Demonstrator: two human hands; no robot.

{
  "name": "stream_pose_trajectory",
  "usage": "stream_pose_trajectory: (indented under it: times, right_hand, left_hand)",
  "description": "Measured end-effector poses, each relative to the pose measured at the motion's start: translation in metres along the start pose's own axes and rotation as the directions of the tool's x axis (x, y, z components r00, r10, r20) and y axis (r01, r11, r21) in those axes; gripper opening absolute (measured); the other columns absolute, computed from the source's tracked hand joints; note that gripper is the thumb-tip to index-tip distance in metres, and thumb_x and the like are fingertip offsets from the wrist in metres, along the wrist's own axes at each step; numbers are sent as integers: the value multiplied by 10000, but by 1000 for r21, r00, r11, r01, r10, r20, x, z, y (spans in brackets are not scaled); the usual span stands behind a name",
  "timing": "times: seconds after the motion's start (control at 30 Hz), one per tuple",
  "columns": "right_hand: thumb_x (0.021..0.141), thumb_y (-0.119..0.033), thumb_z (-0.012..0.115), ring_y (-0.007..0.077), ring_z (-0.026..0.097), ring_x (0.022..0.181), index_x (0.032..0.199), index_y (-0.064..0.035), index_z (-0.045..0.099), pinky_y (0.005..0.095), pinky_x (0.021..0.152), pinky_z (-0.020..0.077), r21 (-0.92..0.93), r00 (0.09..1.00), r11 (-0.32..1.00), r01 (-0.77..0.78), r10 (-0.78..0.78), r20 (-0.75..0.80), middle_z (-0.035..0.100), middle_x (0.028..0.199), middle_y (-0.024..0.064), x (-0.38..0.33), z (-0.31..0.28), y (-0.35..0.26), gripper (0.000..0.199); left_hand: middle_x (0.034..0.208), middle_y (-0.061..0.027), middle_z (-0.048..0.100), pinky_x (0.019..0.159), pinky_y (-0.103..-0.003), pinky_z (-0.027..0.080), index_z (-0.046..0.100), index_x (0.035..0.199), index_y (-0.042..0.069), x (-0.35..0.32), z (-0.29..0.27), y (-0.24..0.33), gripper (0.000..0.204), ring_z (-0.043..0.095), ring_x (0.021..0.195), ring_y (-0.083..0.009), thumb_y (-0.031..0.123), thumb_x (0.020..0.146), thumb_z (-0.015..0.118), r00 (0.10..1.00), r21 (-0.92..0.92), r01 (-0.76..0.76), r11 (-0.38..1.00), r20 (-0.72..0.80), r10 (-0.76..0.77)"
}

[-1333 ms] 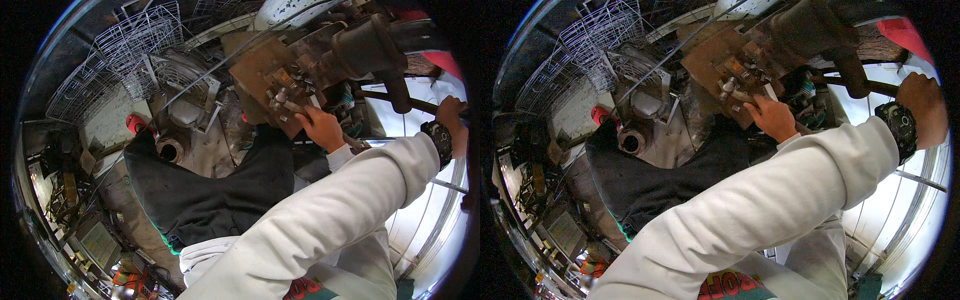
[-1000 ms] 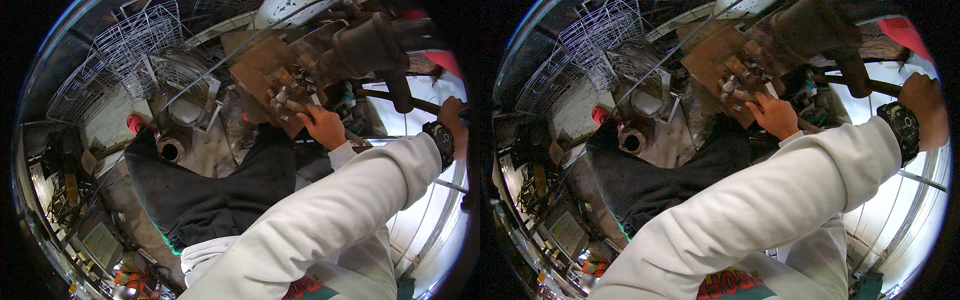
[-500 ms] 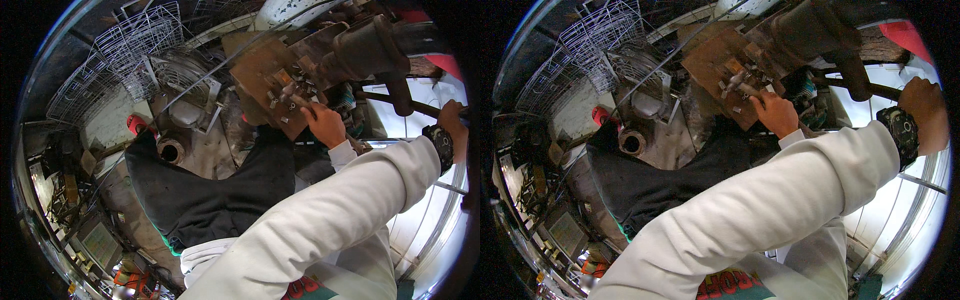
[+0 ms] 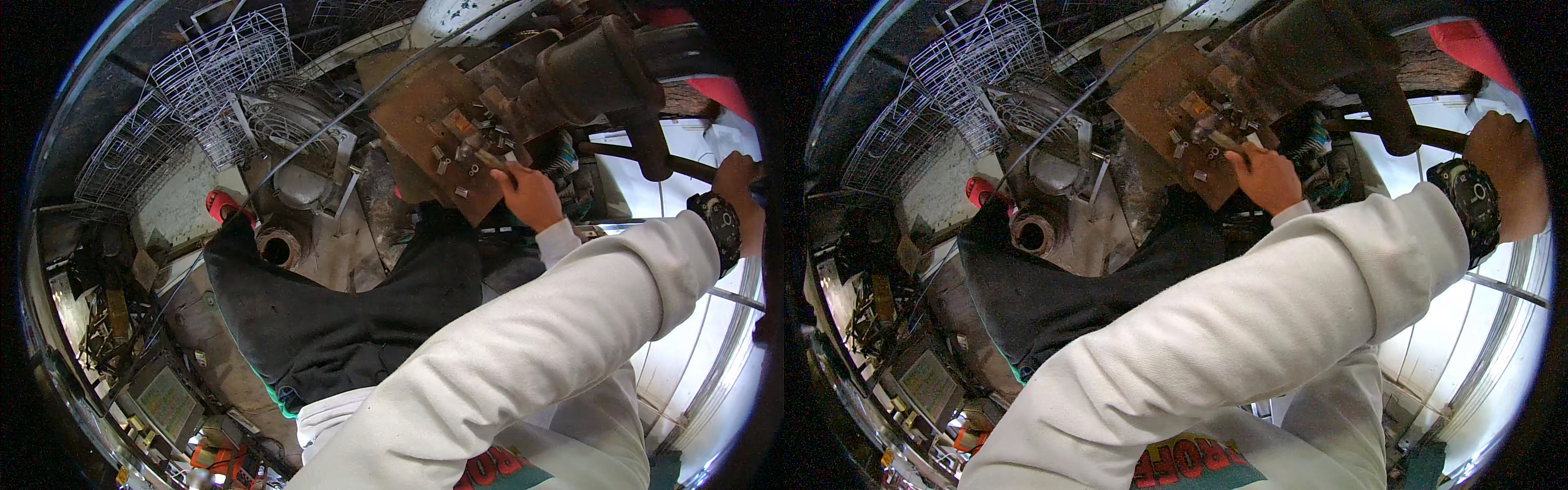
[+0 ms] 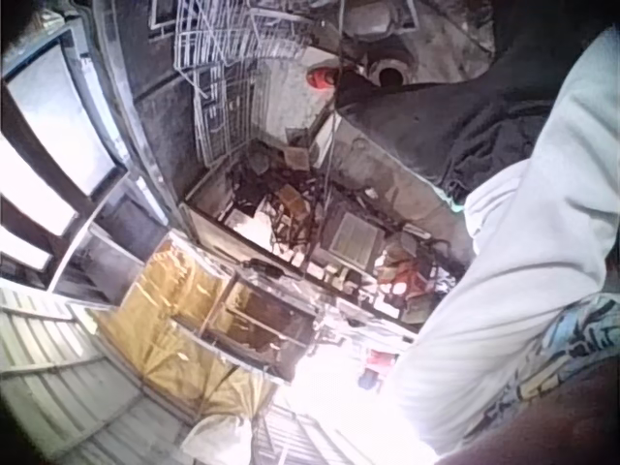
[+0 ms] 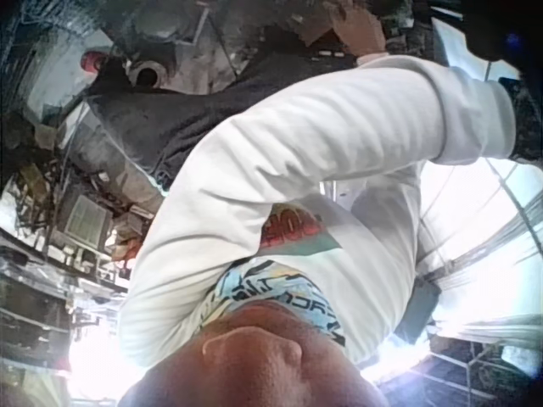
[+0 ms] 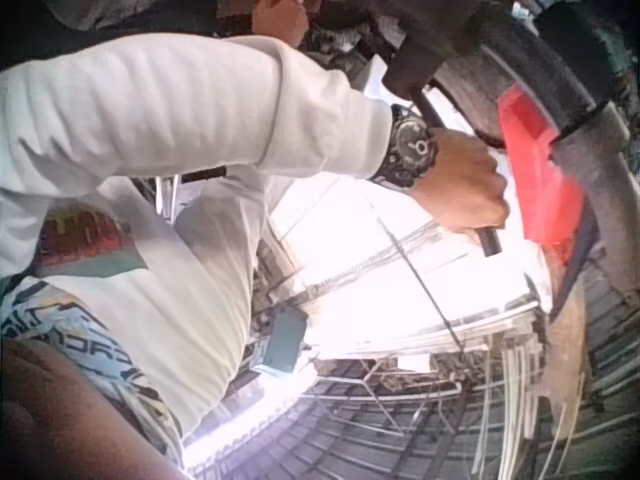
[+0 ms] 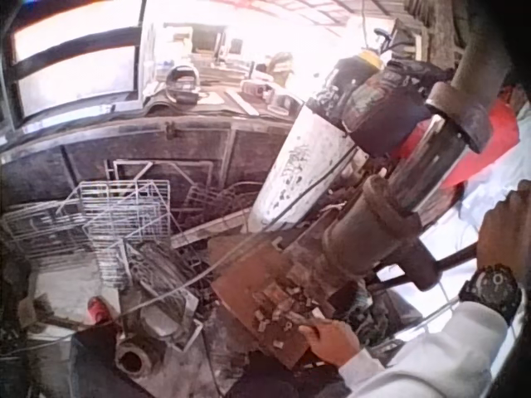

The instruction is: The person repeatedly positions small metal pieces under a manual press and pulls the lever to stamp or cut them. The person handles the pieces one at a time, repositioning them between cycles.

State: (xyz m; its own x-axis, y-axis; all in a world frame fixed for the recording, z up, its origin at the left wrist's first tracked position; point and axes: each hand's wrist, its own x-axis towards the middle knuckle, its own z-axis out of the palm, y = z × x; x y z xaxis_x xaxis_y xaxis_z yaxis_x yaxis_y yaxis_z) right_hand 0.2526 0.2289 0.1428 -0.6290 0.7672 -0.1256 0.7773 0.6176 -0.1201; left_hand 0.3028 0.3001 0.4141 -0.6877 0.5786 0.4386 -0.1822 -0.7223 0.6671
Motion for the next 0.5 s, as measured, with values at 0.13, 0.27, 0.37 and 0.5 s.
stream_pose_trajectory:
  times: [0.13, 0.27, 0.37, 0.5]
  right_hand:
    - [984, -452, 517, 396, 693, 751, 1135, -18, 652, 475, 671, 564, 101, 998, 993, -57, 56, 13, 699, 855, 222, -6, -12, -15, 479]
    - [992, -460, 494, 402, 692, 764, 1138, -3, 649, 479, 690, 566, 23, 998, 998, 61, -61, -6, 704, 878, 227, -5, 1, -16, 503]
    - [989, -447, 509, 388, 696, 749, 1125, -6, 651, 464, 660, 571, -33, 992, 999, -23, 19, -123, 707, 889, 219, -1, 6, 0, 483]
    - [987, -448, 512, 382, 696, 735, 1124, -22, 655, 455, 619, 570, 45, 996, 997, 67, -64, -69, 706, 916, 220, -3, 0, -15, 471]
  left_hand:
    - [690, -245, 642, 638, -511, 505, 664, 682, -19, 0, -1, 1, 201, 638, 670, -425, 126, 550, 707, 1000, -24, 21, 999, 6, -21]
    - [683, -248, 641, 637, -514, 513, 663, 697, -24, 3, -10, -4, 212, 640, 669, -433, 118, 547, 708, 999, -24, 48, 999, -8, -49]
    - [679, -251, 640, 637, -515, 519, 663, 708, -27, -5, -5, 6, 220, 642, 669, -438, 112, 544, 710, 994, -73, 111, 991, 20, -110]
    - [672, -259, 636, 657, -515, 528, 664, 715, -41, 0, -6, 3, 237, 639, 667, -445, 99, 529, 702, 999, -40, 39, 998, -9, -39]
